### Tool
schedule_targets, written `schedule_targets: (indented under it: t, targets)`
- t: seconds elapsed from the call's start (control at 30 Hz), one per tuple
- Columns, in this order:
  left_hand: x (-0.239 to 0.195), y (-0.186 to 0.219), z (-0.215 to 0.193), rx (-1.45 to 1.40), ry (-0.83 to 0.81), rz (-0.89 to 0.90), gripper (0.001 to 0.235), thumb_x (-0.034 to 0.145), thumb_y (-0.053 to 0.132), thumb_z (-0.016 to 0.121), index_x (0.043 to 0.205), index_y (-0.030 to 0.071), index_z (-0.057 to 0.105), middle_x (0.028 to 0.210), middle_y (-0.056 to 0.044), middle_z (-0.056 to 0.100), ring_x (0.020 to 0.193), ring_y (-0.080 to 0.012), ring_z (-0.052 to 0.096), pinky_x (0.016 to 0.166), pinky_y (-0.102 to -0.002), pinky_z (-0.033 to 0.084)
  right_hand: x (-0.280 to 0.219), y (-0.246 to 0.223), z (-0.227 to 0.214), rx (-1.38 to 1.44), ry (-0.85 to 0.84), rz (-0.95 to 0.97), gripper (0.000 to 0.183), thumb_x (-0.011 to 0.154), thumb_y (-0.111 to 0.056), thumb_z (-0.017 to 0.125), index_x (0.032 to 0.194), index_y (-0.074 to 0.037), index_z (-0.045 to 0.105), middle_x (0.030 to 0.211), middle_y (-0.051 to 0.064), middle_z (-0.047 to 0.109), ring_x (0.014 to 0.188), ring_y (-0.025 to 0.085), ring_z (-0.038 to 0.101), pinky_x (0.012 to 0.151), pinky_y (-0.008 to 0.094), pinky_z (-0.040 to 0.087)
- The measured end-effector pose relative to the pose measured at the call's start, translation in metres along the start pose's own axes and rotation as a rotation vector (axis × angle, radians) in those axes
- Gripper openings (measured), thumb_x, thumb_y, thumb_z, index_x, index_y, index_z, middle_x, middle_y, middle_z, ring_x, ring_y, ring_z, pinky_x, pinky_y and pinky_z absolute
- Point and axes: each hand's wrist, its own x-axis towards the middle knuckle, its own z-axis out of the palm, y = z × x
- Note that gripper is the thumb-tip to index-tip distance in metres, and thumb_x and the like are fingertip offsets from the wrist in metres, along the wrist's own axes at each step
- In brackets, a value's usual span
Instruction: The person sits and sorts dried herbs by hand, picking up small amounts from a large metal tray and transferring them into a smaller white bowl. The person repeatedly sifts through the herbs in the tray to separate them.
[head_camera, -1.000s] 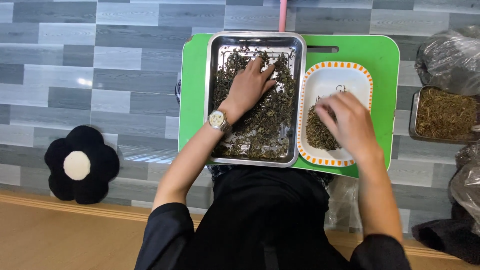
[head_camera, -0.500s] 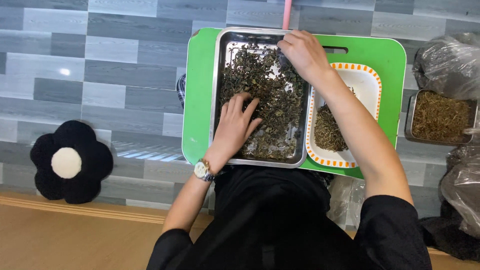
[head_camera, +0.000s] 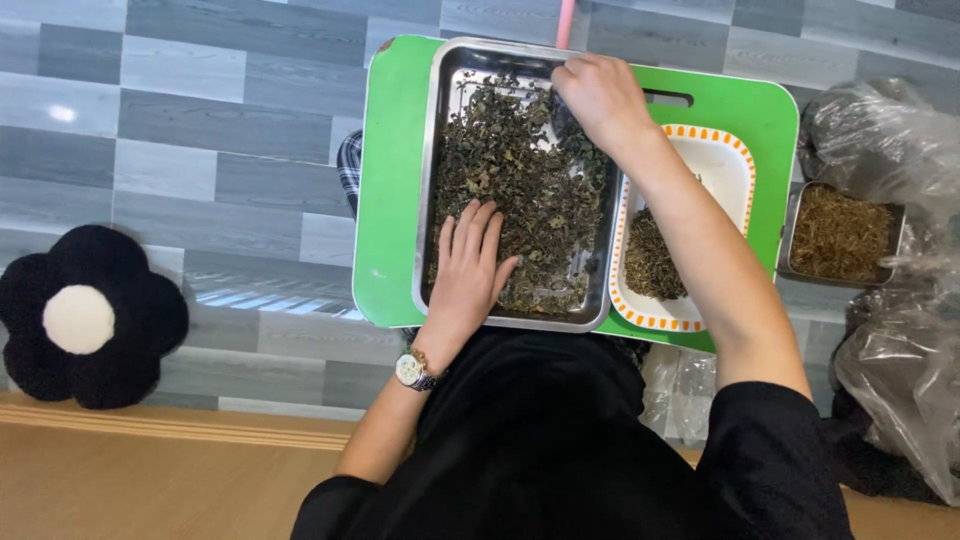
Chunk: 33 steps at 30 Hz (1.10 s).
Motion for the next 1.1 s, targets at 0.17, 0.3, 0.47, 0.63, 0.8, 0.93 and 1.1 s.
schedule_targets:
  t: [0.17,0.3,0.47,0.63,0.8,0.93,1.1]
  targets:
    - [0.000,0.001,0.001,0.045,0.011,0.013,0.060,0.099,0.031,0.065,0.139,-0.010,0.049,0.150,-0.022,0.044,0.145,-0.0376,0.036,0.121,-0.055,0.026,0.014,-0.006,-0.007,-0.227,-0.243,-0.059,0.010,0.088,-0.014,0.070,0.093,-0.005,0.069,0.089,0.008,0.075,0.072,0.018,0.071,0.062,0.031,0.064]
    - [-0.001,-0.001,0.005,0.078,0.008,0.005,0.063,0.099,0.033,0.065,0.141,-0.010,0.048,0.152,-0.021,0.043,0.146,-0.0380,0.034,0.122,-0.055,0.024,0.020,-0.007,-0.017,-0.364,-0.251,-0.179,0.009,0.089,-0.015,0.068,0.091,-0.006,0.070,0.080,0.005,0.074,0.061,0.014,0.071,0.052,0.026,0.060]
    - [-0.001,-0.001,0.006,0.084,-0.007,-0.012,0.062,0.100,0.034,0.063,0.141,-0.010,0.048,0.153,-0.022,0.042,0.147,-0.0381,0.033,0.121,-0.056,0.024,0.028,-0.007,-0.024,-0.338,-0.250,-0.287,0.009,0.088,-0.011,0.067,0.086,-0.009,0.076,0.087,0.006,0.078,0.062,0.014,0.073,0.059,0.026,0.062]
    - [0.000,-0.001,0.006,0.071,-0.013,-0.019,0.062,0.101,0.034,0.063,0.141,-0.011,0.047,0.152,-0.023,0.042,0.147,-0.0397,0.033,0.121,-0.058,0.024,0.030,-0.001,-0.021,-0.293,-0.269,-0.289,0.014,0.089,-0.013,0.064,0.085,-0.010,0.077,0.082,0.006,0.078,0.060,0.016,0.073,0.060,0.028,0.060]
    - [0.001,0.000,0.004,0.067,-0.018,-0.025,0.058,0.100,0.032,0.064,0.141,-0.006,0.049,0.152,-0.022,0.041,0.146,-0.0401,0.033,0.121,-0.059,0.026,0.028,0.001,-0.019,-0.275,-0.260,-0.288,0.017,0.093,-0.014,0.061,0.085,-0.010,0.076,0.082,0.005,0.078,0.060,0.016,0.072,0.061,0.028,0.059]
    - [0.001,0.001,0.003,0.058,-0.031,-0.035,0.055,0.099,0.030,0.065,0.142,-0.002,0.049,0.151,-0.022,0.040,0.147,-0.0405,0.032,0.122,-0.059,0.025,0.022,0.005,-0.011,-0.315,-0.159,-0.297,0.013,0.092,-0.015,0.061,0.089,-0.011,0.074,0.084,0.005,0.076,0.063,0.016,0.072,0.061,0.027,0.058]
    - [0.002,0.002,0.002,0.058,-0.031,-0.035,0.056,0.099,0.029,0.065,0.141,-0.004,0.050,0.151,-0.022,0.040,0.147,-0.0410,0.032,0.121,-0.060,0.025,0.009,0.006,-0.026,-0.308,-0.110,-0.269,0.008,0.091,-0.014,0.064,0.092,-0.009,0.071,0.088,0.006,0.075,0.066,0.016,0.071,0.060,0.025,0.059]
